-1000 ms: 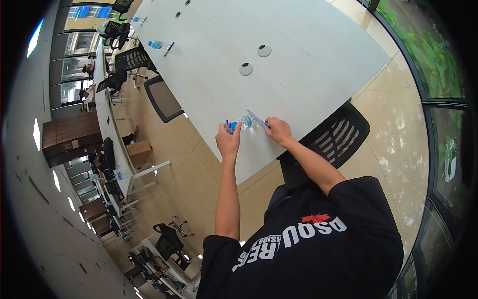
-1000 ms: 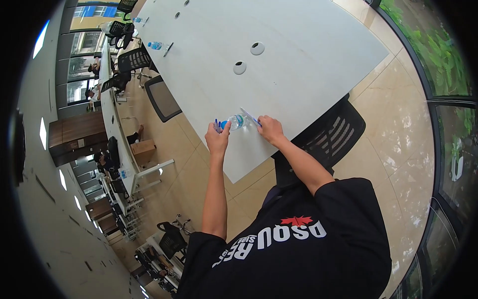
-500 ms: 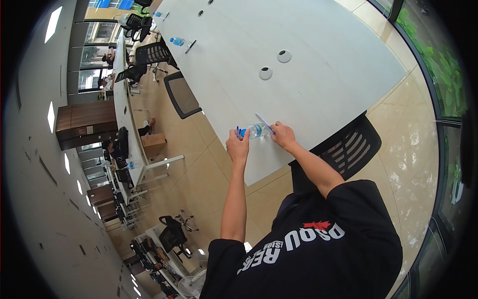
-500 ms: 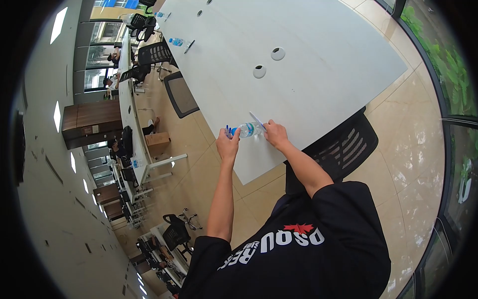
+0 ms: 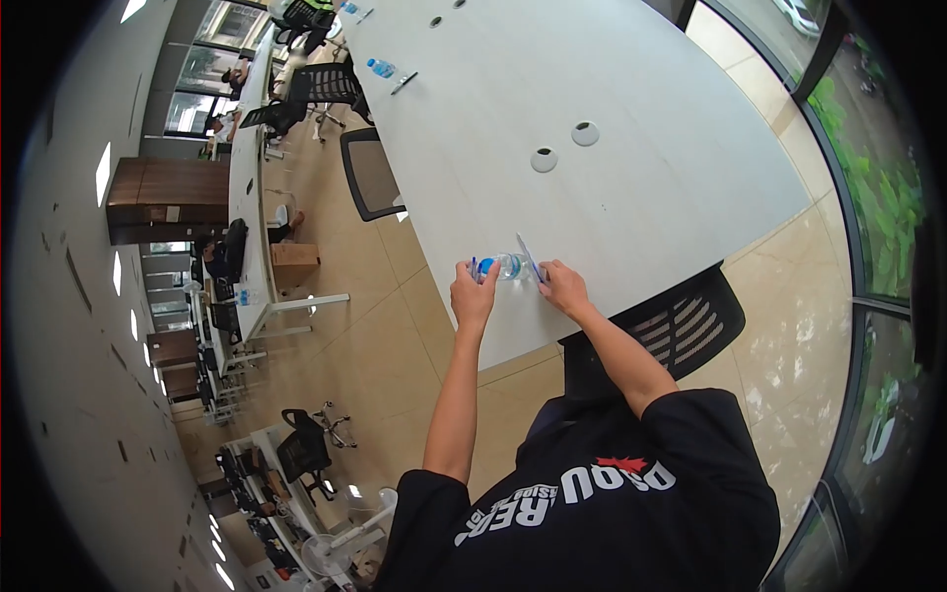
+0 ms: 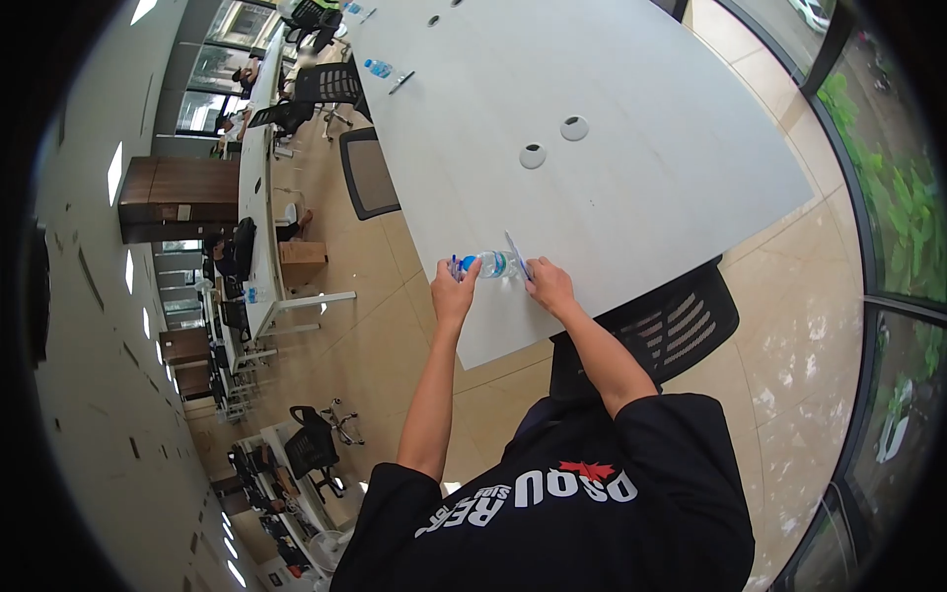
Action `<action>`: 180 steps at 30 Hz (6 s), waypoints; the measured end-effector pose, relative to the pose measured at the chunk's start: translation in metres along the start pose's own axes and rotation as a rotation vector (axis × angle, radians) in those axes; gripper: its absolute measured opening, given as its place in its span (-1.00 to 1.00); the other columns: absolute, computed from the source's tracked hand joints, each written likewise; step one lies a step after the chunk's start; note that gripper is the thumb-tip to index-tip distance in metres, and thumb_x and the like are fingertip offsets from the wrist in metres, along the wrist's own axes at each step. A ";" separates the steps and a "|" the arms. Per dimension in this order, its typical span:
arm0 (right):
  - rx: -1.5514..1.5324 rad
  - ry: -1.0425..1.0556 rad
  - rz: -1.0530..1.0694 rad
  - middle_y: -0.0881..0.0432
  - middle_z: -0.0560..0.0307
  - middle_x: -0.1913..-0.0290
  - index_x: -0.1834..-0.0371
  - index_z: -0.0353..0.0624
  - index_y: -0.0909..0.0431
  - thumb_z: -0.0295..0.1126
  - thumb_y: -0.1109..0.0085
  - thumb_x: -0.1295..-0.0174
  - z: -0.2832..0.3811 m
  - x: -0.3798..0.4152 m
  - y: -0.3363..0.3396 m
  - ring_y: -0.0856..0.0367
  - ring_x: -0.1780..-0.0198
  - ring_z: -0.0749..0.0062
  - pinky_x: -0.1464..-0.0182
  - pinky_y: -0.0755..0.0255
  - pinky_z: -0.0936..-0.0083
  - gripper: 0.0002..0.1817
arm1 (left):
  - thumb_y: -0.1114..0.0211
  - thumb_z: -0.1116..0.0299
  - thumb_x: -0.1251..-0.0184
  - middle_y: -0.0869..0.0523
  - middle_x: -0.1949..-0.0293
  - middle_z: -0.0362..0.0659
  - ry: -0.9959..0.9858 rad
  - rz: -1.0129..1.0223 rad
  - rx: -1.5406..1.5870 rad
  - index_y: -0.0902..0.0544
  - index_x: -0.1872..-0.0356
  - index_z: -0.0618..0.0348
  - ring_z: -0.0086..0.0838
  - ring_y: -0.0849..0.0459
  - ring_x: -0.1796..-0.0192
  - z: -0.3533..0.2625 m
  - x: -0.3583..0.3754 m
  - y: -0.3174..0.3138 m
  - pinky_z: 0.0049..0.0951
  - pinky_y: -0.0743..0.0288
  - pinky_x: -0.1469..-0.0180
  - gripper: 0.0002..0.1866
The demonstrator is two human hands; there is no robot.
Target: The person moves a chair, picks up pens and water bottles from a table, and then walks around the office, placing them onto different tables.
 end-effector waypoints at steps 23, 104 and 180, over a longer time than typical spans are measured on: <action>0.261 -0.241 -0.253 -0.72 -0.03 0.35 0.34 -0.24 -0.60 -0.27 -0.32 -0.10 -0.033 0.044 -0.005 -0.70 0.27 0.10 0.16 -0.53 0.26 -0.76 | -0.23 0.25 -0.19 -0.68 0.54 -0.03 1.418 0.186 0.354 -0.64 0.46 0.31 -0.32 -0.67 0.52 0.518 0.511 -0.042 -0.31 -0.52 0.50 -0.73; -0.074 0.145 0.842 -0.66 0.13 0.50 0.22 -0.32 -0.62 -0.34 -0.17 -0.24 0.884 -0.614 -1.483 -0.64 0.53 0.55 0.49 -0.52 0.58 -0.77 | -0.12 0.12 -0.31 -0.40 0.76 -0.35 1.356 -0.765 1.038 -0.57 0.56 0.12 -0.65 -0.29 0.77 1.479 -0.480 0.578 -0.55 -0.09 0.75 -0.66; -1.832 -1.567 -2.613 -0.62 -0.06 0.47 0.32 -0.29 -0.60 0.02 0.04 -0.27 0.579 0.407 -1.304 -0.66 0.52 0.12 0.55 -0.61 0.18 -0.50 | -0.42 0.28 -0.09 -0.67 0.45 -0.11 -0.559 1.233 -0.385 -0.64 0.22 0.17 -0.41 -0.62 0.56 0.785 -0.226 0.040 -0.40 -0.41 0.63 -0.73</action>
Point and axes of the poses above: each hand's wrist, its own x-axis away from the middle knuckle, its own y-axis out of the back of the hand, z = x × y, the point moved 10 cm from there along -x, towards the middle knuckle
